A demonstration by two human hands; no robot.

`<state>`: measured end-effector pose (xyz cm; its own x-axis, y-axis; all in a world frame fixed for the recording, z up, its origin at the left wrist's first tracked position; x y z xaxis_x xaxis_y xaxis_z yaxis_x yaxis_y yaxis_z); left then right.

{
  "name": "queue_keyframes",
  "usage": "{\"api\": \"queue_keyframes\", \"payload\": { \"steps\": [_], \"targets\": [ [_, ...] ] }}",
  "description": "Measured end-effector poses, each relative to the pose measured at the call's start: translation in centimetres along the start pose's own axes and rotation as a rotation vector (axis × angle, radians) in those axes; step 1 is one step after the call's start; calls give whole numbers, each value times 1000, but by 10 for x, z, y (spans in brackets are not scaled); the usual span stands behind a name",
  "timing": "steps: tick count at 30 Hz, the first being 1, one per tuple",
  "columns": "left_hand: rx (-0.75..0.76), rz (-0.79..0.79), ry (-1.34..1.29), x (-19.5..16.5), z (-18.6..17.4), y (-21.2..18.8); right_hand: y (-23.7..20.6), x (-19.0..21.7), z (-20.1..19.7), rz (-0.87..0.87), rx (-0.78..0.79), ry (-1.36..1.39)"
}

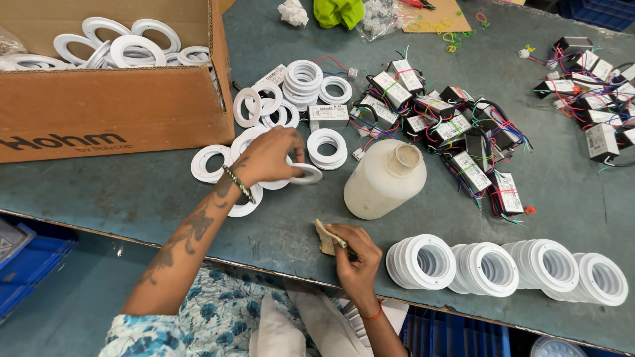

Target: The person sits at a factory workbench and wipes white plastic trim rings one at a time with a small sponge pad, rubbing the ring surfaces and setting each ring back on the table among a pile of similar rings. A plastic bottle and boxes of rings sit on the bench.

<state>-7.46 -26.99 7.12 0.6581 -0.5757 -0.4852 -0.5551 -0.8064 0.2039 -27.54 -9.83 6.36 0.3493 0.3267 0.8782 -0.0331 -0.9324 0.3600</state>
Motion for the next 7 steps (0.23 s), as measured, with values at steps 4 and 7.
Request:
{"api": "queue_keyframes", "payload": {
  "steps": [4, 7],
  "targets": [
    [-54, 149, -10, -35, 8, -25, -1, -2, 1, 3, 3, 0],
    [-37, 273, 88, -54, 21, -40, -1, -5, 2, 22, 4, -14]
  ]
}}
Point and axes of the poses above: each hand's wrist, its own y-axis towards the middle knuckle, its own z-axis out of the palm, x = y × z, the point moved 7 cm from there along y, towards the middle knuckle, and after that the axes turned 8 degrees about z, right-handed, at the moved point
